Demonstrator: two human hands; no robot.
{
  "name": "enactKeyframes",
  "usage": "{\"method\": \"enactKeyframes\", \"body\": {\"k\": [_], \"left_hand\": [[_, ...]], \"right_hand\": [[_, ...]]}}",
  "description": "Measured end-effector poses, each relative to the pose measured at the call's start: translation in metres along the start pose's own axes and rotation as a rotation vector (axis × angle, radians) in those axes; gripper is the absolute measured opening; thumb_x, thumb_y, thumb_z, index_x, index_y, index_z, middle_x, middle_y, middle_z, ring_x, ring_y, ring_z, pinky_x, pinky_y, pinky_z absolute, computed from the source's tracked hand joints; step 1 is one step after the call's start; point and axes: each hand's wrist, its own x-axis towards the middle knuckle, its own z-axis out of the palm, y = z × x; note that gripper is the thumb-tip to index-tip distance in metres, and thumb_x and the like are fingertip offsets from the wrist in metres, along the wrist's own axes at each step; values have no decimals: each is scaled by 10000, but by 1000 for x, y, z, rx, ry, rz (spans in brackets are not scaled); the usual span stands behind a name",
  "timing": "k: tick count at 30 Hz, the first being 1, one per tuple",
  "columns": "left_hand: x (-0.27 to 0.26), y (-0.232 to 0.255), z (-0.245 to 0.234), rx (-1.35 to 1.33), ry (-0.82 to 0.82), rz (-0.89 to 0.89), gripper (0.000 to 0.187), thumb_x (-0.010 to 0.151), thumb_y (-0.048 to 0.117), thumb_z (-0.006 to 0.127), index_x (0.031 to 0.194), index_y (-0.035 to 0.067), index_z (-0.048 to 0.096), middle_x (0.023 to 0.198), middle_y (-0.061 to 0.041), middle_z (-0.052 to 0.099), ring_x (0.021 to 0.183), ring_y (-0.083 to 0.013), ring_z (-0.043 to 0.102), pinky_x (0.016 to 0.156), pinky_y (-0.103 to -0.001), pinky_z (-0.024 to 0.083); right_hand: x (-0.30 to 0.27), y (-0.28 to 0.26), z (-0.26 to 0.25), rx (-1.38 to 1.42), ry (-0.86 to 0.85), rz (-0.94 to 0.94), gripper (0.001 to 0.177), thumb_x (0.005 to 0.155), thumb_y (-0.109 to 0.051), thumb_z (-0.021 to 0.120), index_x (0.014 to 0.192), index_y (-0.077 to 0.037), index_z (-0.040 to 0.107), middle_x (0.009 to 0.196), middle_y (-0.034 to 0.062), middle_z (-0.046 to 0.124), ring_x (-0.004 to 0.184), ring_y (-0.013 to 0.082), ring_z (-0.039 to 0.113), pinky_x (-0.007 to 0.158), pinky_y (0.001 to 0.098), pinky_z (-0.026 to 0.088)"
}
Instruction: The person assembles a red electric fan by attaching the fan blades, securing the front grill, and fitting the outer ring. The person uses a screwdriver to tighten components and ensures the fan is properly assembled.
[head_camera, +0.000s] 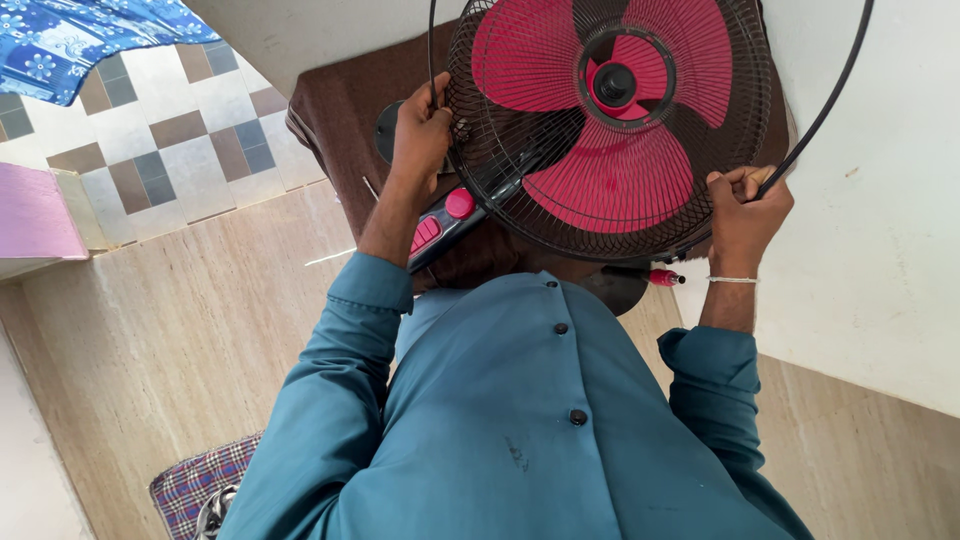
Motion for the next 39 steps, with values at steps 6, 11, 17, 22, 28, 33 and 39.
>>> {"method": "enactKeyframes", "body": {"k": [6,11,17,22,28,33,39], "left_hand": [[3,-1,2,-63,-27,28,515,976,-87,480,1490,-51,477,1219,-86,711,942,-78,650,837,-207,519],[3,-6,1,-48,-5,22,525,968,-83,484,1491,-44,468,1249,-93,704,1039,-109,663,927,-232,520],[9,-5,5,-21,4,50,526,965,-81,510,1489,-39,491,1216,-87,697,1001,-109,642,899,-234,515],[13,-6,4,-4,4,52,509,965,-76,506,1473,-41,505,1180,-77,710,1002,-114,656,901,-236,519],[13,-10,1,10,5,97,499,955,-76,495,1452,-45,524,1136,-48,699,938,-84,620,847,-209,490],[13,-9,0,37,20,114,434,963,-73,499,1387,-42,586,1110,-33,682,907,-67,602,809,-199,482],[11,-7,1,11,12,90,437,949,-87,487,1370,-40,595,1116,-35,680,880,-78,591,769,-216,476]], "right_hand": [[5,-2,0,42,28,10,461,862,152,776,810,-131,416,928,64,631,776,74,543,755,229,523],[6,2,2,-13,50,-11,426,843,149,810,842,-117,477,1001,57,627,854,71,571,823,212,544],[14,4,0,-1,93,2,362,835,146,813,890,-101,553,970,53,576,819,81,529,810,224,516],[19,8,4,-23,87,-31,451,829,138,796,798,-127,431,1016,80,670,802,75,576,783,226,533],[14,10,3,-3,99,-7,452,833,125,797,790,-130,426,976,79,656,786,79,574,765,232,536],[8,6,2,-124,117,-36,448,850,104,816,784,-121,434,933,66,647,752,81,580,729,238,531],[-3,2,3,-31,145,13,427,833,104,803,781,-123,446,933,68,643,757,85,592,731,245,534]]}}
